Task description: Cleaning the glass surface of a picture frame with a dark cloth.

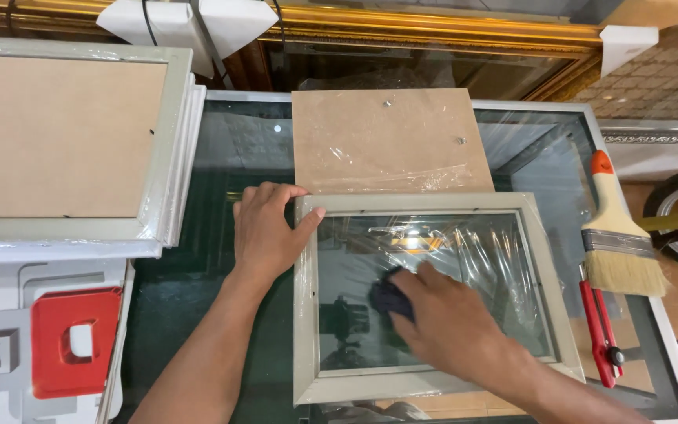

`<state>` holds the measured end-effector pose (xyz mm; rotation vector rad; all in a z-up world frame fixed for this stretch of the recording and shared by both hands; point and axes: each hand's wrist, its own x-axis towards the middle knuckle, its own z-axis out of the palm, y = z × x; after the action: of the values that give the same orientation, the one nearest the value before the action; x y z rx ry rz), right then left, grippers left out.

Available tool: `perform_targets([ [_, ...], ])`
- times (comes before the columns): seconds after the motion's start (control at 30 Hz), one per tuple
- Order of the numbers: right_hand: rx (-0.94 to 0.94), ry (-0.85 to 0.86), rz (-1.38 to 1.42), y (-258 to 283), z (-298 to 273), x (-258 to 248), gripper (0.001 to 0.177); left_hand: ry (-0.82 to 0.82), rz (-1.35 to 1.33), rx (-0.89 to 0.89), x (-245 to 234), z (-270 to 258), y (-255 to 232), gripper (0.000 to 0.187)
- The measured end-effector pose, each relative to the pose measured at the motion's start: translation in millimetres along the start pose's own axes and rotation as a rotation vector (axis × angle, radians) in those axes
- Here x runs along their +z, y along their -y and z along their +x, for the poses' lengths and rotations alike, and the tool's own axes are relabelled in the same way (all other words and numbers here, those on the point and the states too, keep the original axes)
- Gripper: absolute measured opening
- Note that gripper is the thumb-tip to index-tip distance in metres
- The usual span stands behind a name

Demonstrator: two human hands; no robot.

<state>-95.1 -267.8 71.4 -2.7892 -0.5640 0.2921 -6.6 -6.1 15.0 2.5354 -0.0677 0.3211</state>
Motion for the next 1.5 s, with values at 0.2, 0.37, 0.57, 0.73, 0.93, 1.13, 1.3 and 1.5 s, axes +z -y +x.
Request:
perform_targets([
  [0.2, -0.123, 0.144, -0.032, 47, 89, -9, 0.044, 0.033, -0.093, -0.014, -4, 2, 5, 0.034],
  [0.37, 0.046, 0.066, -0.093, 3, 98, -13, 0.043, 0.028, -0.086, -0.02, -2, 3, 6, 0.031],
  [0.57, 0.377, 0.115, -0.209, -59, 45, -60, 0.042, 0.005, -0.091, 0.027, -2, 0, 6, 0.033],
  [0.73, 0.532, 0.007, -0.151, -121, 21, -70, 0.035, -0.046, -0.077, 0.09, 0, 1, 6, 0.032],
  [0.93, 0.31, -0.112, -0.018, -116, -17, -61, 0.041, -0.057, -0.021, 0.043, 3, -1, 1, 0.033],
  [1.13, 0.421, -0.027, -0.057, -88, -84, -37, 0.049, -0.062, 0.075, 0.059, 2, -1, -1, 0.035],
  [1.3, 0.602, -0.071, -0.17, -48, -72, -11, 0.046, -0.067, 0.011, 0.075, 1, 0, -1, 0.033],
  [1.5, 0.144, -0.15, 0.061, 63, -10, 21, 0.037, -0.048, 0.004, 0.067, 0, 1, 1, 0.034],
])
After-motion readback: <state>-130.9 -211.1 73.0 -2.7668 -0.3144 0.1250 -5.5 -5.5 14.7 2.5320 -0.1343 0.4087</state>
